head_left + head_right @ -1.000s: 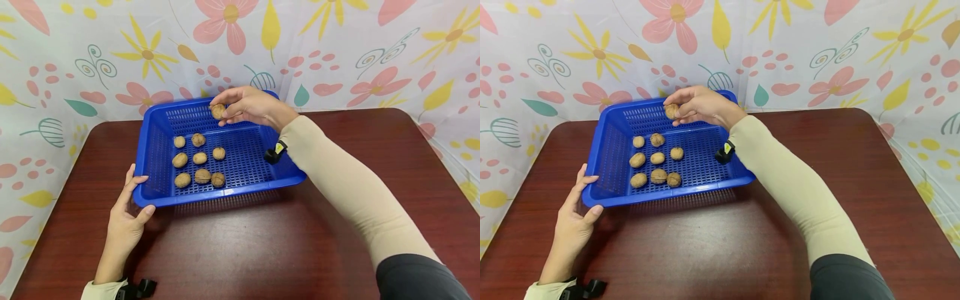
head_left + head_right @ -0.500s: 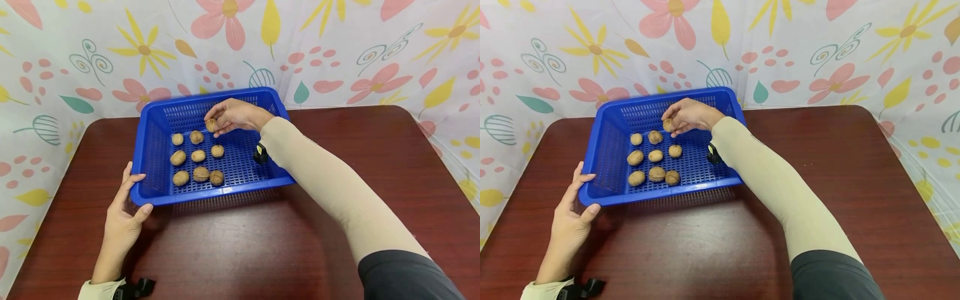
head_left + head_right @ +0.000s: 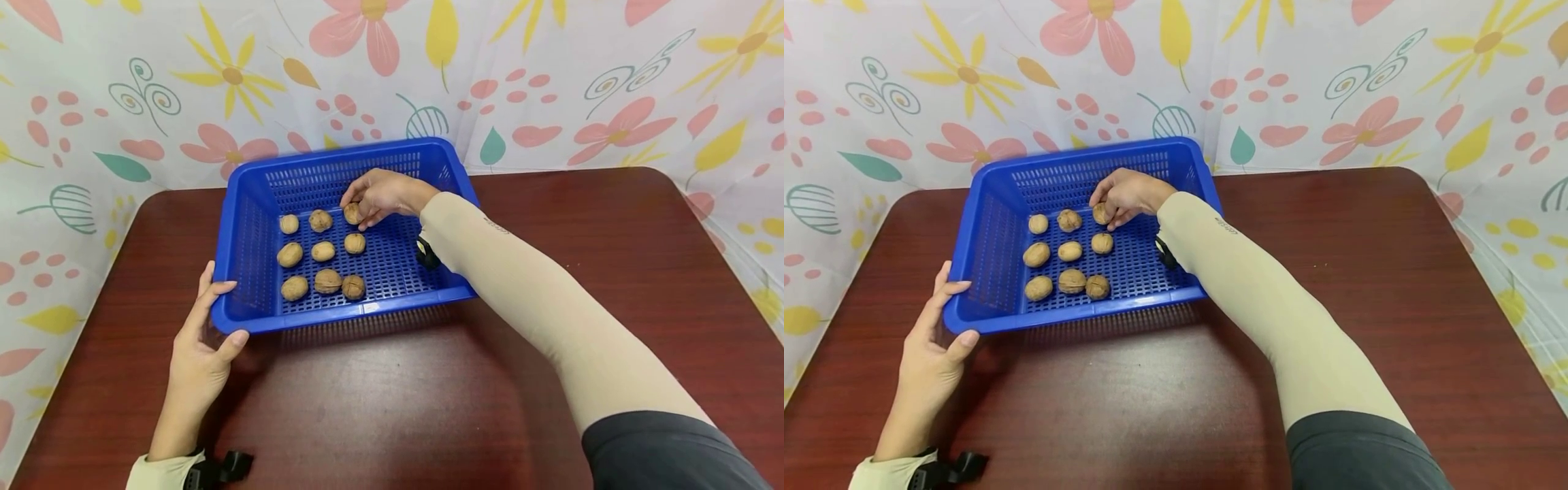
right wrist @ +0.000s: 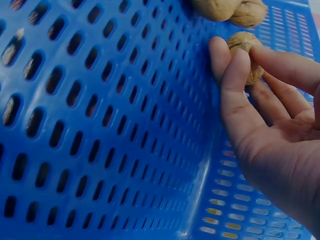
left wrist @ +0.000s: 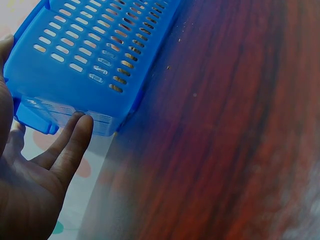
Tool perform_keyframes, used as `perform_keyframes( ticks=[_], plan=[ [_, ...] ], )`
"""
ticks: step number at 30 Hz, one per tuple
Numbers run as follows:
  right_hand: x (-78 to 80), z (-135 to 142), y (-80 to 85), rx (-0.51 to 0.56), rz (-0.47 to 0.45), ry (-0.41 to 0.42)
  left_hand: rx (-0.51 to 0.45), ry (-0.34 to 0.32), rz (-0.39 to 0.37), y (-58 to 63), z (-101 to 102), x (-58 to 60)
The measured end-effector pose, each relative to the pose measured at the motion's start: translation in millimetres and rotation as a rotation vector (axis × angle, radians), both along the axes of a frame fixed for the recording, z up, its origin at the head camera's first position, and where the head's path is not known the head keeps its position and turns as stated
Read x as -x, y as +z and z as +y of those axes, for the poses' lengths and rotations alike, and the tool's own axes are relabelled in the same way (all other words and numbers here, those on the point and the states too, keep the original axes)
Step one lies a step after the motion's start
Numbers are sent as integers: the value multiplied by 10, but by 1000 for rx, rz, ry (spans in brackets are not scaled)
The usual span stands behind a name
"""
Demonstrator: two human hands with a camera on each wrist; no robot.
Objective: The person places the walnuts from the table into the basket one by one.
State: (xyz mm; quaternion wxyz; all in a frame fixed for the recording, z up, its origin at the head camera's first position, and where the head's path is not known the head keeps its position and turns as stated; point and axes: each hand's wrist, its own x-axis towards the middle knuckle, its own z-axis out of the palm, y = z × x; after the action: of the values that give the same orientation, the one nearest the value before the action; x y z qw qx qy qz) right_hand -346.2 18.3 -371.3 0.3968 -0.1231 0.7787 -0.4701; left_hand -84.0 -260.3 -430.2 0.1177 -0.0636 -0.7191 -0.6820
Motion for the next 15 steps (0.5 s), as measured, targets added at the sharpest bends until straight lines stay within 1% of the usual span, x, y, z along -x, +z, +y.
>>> perform_keyframes(
  ticks=[4,15],
  plan=[
    [12,3,-20,-30,32,13,-8,-7,7,-3,1,13],
    [9,-10,-45,-34,41,25,-35,-15,14,-6,10,5]
  ],
)
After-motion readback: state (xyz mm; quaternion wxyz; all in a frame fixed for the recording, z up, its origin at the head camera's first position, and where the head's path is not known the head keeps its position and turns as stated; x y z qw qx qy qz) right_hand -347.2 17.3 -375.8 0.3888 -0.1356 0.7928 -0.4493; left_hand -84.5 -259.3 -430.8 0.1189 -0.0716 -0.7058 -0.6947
